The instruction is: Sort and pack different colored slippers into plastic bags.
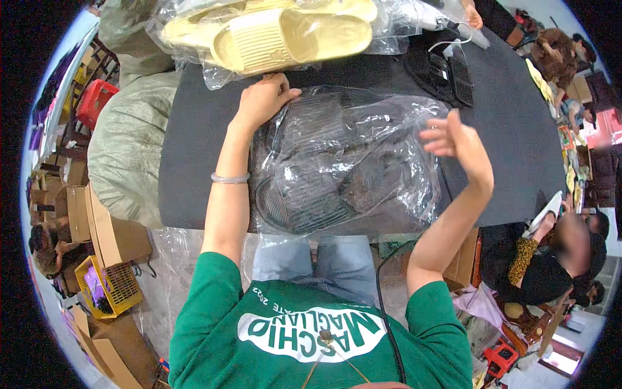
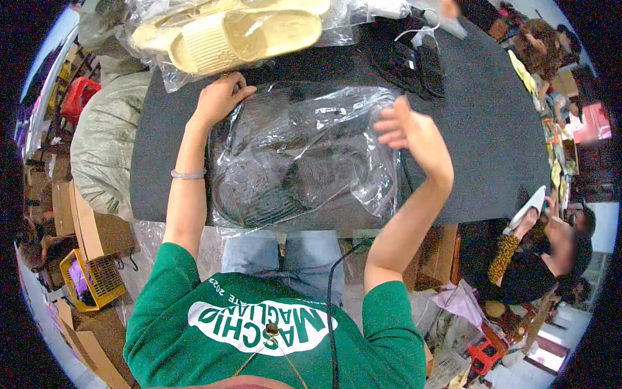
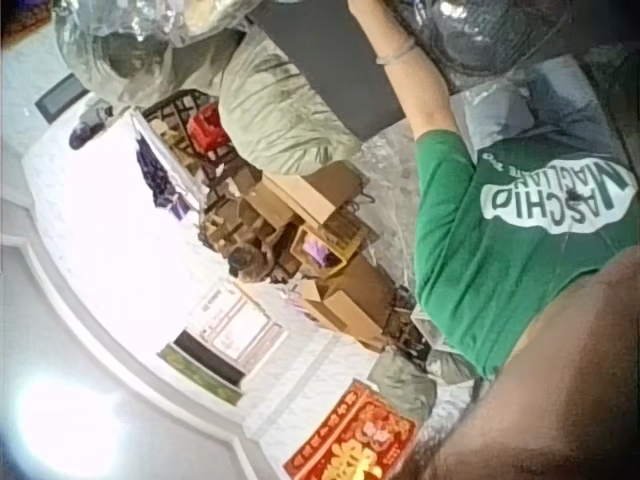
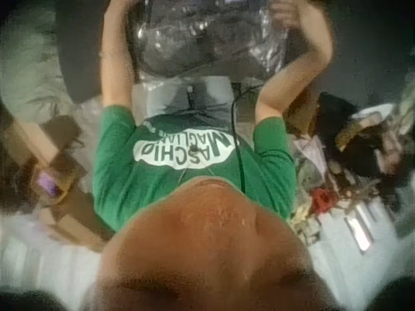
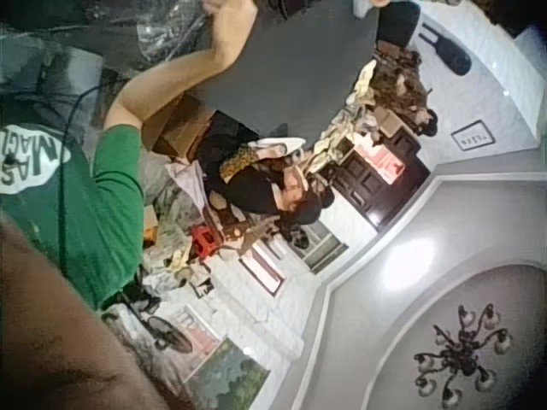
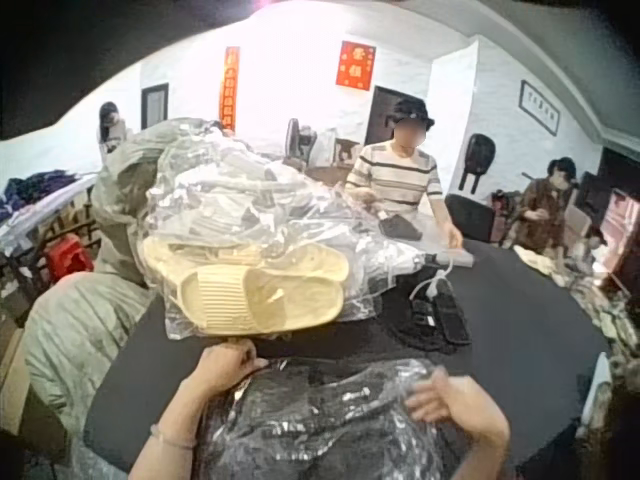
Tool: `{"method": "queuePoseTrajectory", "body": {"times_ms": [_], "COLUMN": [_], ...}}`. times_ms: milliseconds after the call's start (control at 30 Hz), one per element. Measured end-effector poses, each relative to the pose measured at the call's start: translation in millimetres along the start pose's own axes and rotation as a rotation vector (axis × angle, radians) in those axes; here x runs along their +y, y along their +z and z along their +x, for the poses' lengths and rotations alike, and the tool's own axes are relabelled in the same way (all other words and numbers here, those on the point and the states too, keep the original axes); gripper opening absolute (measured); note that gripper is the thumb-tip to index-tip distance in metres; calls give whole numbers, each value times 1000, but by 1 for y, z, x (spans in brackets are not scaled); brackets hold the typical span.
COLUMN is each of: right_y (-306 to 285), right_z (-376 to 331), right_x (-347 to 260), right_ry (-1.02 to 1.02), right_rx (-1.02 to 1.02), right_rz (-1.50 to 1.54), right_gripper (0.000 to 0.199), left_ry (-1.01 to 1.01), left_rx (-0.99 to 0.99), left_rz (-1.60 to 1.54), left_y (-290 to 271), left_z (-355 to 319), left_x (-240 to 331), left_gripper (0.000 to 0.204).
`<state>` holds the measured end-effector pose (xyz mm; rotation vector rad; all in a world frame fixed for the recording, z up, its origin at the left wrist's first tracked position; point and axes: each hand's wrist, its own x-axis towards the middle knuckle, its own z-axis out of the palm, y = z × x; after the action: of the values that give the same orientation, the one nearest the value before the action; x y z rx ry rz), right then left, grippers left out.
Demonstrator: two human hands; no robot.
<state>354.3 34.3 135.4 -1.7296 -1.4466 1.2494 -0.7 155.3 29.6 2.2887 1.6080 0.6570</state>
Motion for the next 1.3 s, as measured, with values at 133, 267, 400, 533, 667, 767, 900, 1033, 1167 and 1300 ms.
{"method": "queuePoseTrajectory", "body": {"times_ms": [133,267,400,533,667,767,900,1033,1167,1300], "right_y": [26,45,53,53,41,47,61,62,53,26], "right_z": [-52,-68,-78,-92,-99,-103,-117,-123,-125,-132], "right_x": [32,51,57,61,69,66,62,62,66,61], "right_ry": [-205,-210,-291,-238,-93,-232,-241,15,94,-74], "right_rx": [97,312,675,733,630,555,457,568,521,266], "right_rz": [-72,-63,11,-15,39,27,-48,-52,-97,81], "right_gripper": [40,22,19,27,35,32,25,28,36,29], "left_ry": [6,39,18,13,52,48,26,12,47,39], "left_rx": [-3,32,-8,-21,11,4,-13,-85,-40,-47], "left_rz": [0,-24,-51,-29,17,21,19,0,-25,-48], "left_y": [1,5,-1,1,4,4,2,-2,-5,-4], "left_z": [1,2,1,1,3,3,2,3,0,-1], "left_x": [2,-3,-3,-7,-6,-7,-11,-6,-2,-6], "left_gripper": [37,38,40,41,44,47,49,50,50,46]}}
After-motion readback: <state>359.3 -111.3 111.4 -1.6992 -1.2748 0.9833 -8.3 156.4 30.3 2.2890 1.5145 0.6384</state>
